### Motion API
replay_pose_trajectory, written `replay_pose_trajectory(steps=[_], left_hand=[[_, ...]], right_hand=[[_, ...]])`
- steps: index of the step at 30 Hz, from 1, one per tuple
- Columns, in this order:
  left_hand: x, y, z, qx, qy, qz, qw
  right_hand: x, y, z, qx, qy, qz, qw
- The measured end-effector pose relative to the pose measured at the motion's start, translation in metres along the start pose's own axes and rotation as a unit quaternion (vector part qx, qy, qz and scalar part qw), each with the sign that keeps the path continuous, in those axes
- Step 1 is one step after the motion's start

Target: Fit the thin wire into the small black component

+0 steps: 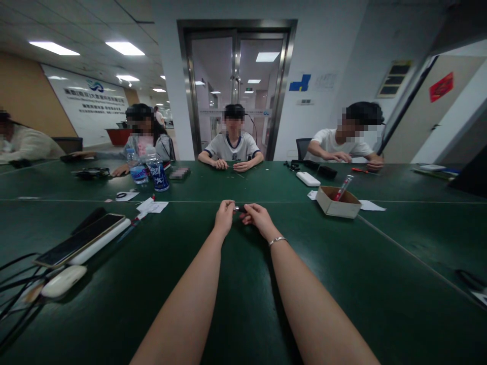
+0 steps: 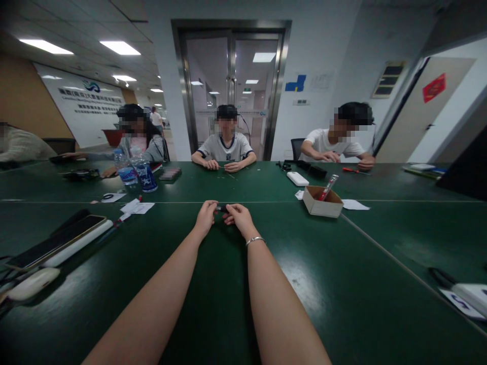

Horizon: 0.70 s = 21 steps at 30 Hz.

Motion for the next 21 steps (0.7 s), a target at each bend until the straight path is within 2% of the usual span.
replay_pose_trajectory(steps=[9, 21], left_hand=[[-0.002, -0.007, -0.008, 0.023, -0.029, 0.005, 0.999], [-0.004, -0.014, -0.010, 0.015, -0.033, 0.010, 0.999]], right_hand=[[-0.001, 0.001, 0.001, 0.003, -0.001, 0.004, 1.000], [-0.001, 0.001, 0.002, 0.005, 0.003, 0.004, 1.000]])
Point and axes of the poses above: each hand's wrist, its own x-axis away from the middle knuckle, its own z-axis out of the back of the hand, y = z × x, the point moved 10 cm from there along -x, towards the middle knuckle, and after that the axes turned 4 degrees about z, right-handed, at the moved point
